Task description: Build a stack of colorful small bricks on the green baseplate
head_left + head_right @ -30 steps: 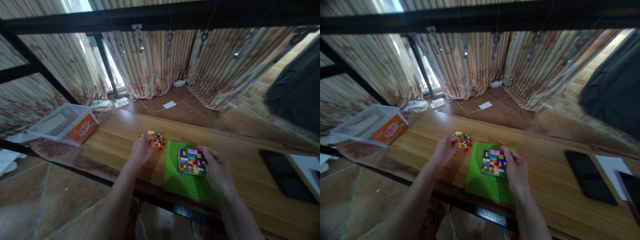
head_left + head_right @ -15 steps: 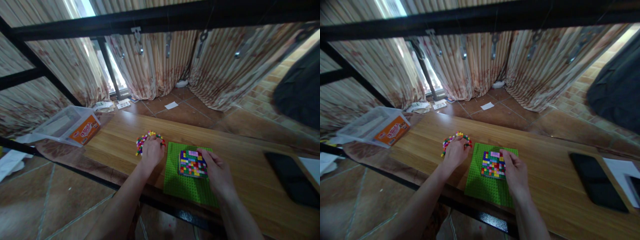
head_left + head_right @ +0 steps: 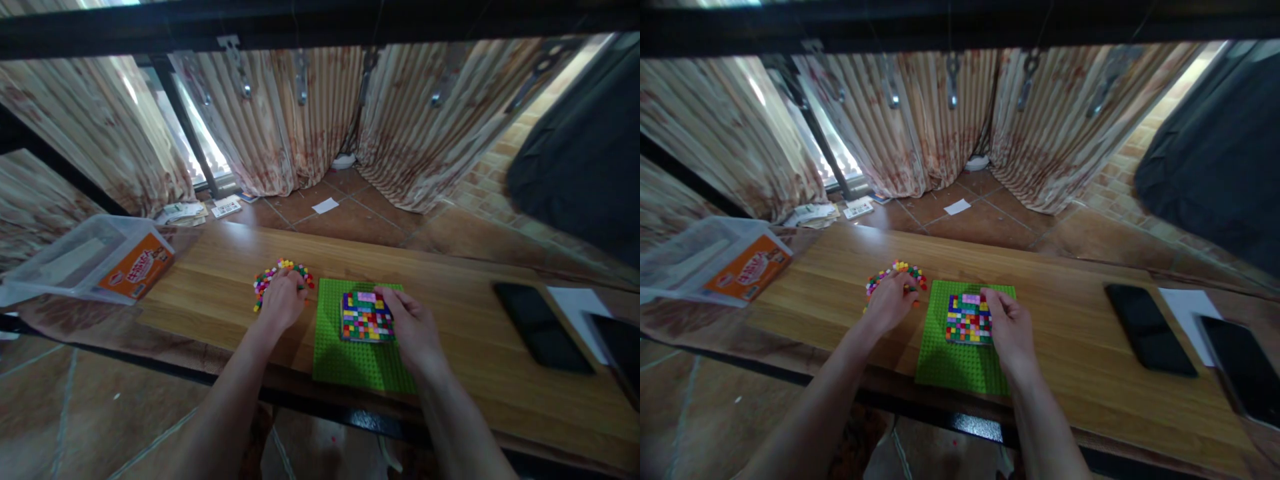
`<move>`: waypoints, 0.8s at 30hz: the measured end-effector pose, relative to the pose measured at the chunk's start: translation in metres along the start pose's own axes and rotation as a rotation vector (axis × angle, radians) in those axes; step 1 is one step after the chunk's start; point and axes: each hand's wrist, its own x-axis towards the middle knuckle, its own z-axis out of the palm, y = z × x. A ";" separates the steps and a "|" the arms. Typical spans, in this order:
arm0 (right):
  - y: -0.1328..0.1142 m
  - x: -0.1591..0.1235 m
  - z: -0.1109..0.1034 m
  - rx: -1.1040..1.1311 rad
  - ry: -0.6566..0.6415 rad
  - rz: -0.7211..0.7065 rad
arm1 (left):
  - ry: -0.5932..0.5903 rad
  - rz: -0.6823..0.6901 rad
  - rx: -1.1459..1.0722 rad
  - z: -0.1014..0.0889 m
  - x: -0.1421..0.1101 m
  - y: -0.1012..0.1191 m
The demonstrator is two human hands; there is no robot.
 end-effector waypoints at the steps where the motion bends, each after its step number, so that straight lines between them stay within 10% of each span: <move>1: 0.000 0.000 0.000 0.007 -0.001 0.007 | 0.000 0.006 0.004 0.000 0.000 0.000; 11: -0.003 0.001 -0.004 -0.006 0.031 -0.045 | 0.022 -0.067 -0.251 -0.008 -0.001 0.003; 17: -0.012 -0.006 -0.006 -0.087 0.108 -0.363 | 0.038 0.074 -0.919 -0.008 -0.005 0.021; 24: -0.015 -0.020 -0.001 -0.248 -0.108 -0.649 | 0.010 0.242 -1.114 -0.003 -0.021 0.058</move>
